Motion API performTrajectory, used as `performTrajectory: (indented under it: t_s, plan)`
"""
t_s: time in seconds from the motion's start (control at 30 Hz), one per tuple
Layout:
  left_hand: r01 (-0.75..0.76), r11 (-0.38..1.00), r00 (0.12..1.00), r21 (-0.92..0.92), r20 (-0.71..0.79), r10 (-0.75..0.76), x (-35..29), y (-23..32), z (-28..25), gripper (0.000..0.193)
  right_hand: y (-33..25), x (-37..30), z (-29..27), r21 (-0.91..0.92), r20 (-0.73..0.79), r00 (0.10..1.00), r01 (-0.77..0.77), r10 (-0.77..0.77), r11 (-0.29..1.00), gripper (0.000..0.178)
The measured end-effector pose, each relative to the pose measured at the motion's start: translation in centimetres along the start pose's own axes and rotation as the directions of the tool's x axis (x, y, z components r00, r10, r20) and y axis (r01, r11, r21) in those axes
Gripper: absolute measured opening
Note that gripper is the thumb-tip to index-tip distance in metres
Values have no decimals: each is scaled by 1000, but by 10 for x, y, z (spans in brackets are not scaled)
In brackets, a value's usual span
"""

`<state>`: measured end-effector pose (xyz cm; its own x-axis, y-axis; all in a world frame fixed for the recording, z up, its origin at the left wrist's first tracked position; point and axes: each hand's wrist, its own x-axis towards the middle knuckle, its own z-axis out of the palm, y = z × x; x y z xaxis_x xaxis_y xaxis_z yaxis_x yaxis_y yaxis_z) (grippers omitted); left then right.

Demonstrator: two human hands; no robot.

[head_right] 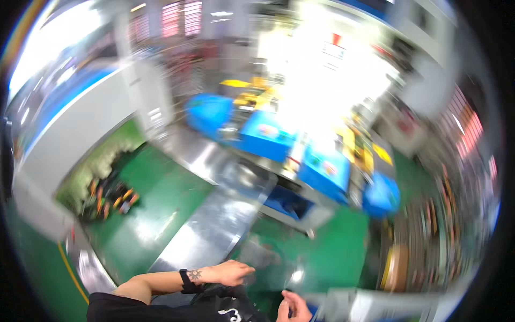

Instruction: Operating an industrial machine to press or attach soles to shoes in a factory setting.

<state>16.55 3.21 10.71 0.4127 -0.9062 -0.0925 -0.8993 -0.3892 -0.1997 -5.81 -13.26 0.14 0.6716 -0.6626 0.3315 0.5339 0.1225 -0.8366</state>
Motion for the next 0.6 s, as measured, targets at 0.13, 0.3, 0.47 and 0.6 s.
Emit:
performTrajectory:
  t_s: [0.13, 0.3, 0.47, 0.6]
  plan:
    - [556, 587, 491, -588, -338, -803, -179, 40, 198, 50, -44, -1, 28, -400, 522, 808, -49, 272, 915, 27]
    - [653, -298, -384, -696, 35, -923, -380, 29, 422, 43, 158, -13, 238, -437, 894, 175, 133, 412, 890, 37]
    - [795, -441, -509, -416, -63, -859, -428, 106, 586, 56, 403, -125, 368, 80, 881, -413, 608, 229, 790, 70]
    - [747, -471, -563, -468, -69, -824, -436, 135, 599, 56, 502, -248, 439, 195, 723, -545, 751, 424, 631, 70]
